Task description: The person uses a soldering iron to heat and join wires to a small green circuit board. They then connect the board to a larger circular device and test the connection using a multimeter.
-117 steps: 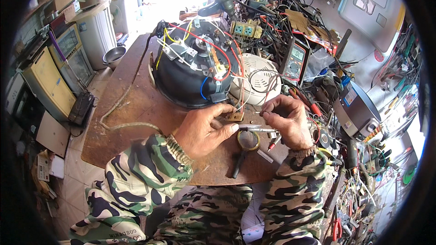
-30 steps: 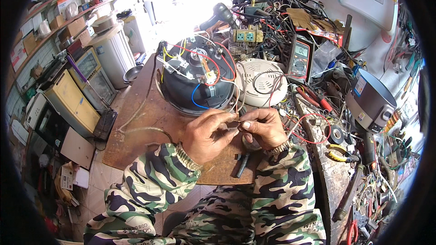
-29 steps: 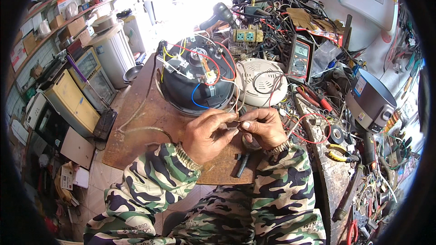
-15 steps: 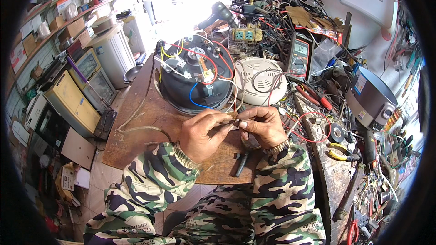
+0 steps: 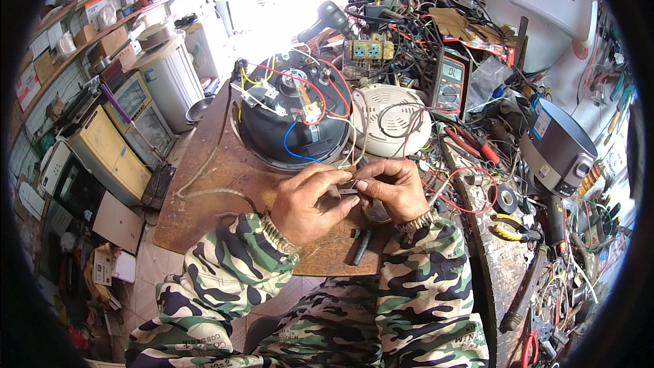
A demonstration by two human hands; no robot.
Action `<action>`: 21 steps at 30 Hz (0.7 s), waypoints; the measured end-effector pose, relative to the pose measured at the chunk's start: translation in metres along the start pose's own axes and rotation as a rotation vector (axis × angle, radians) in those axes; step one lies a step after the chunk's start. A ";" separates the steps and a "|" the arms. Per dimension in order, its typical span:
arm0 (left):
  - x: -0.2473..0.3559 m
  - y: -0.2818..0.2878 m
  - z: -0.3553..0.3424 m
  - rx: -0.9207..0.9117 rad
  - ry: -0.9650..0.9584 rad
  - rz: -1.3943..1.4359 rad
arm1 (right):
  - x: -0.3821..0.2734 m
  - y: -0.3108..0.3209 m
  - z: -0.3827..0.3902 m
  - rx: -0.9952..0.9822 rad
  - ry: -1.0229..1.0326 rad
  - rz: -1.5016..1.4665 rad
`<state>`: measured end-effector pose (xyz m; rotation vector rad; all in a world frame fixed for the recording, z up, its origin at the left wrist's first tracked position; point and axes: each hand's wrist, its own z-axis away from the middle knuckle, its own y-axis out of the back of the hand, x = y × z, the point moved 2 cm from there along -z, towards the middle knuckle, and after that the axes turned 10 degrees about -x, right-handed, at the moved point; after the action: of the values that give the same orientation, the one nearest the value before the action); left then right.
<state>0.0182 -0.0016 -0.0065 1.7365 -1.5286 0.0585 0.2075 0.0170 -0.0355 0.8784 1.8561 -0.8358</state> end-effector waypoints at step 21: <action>-0.007 0.002 0.000 0.015 -0.063 -0.011 | -0.003 -0.003 0.001 0.012 -0.051 0.115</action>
<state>0.0151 0.0040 -0.0087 1.7734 -1.5673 0.0095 0.2067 0.0144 -0.0328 0.9533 1.7410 -0.7923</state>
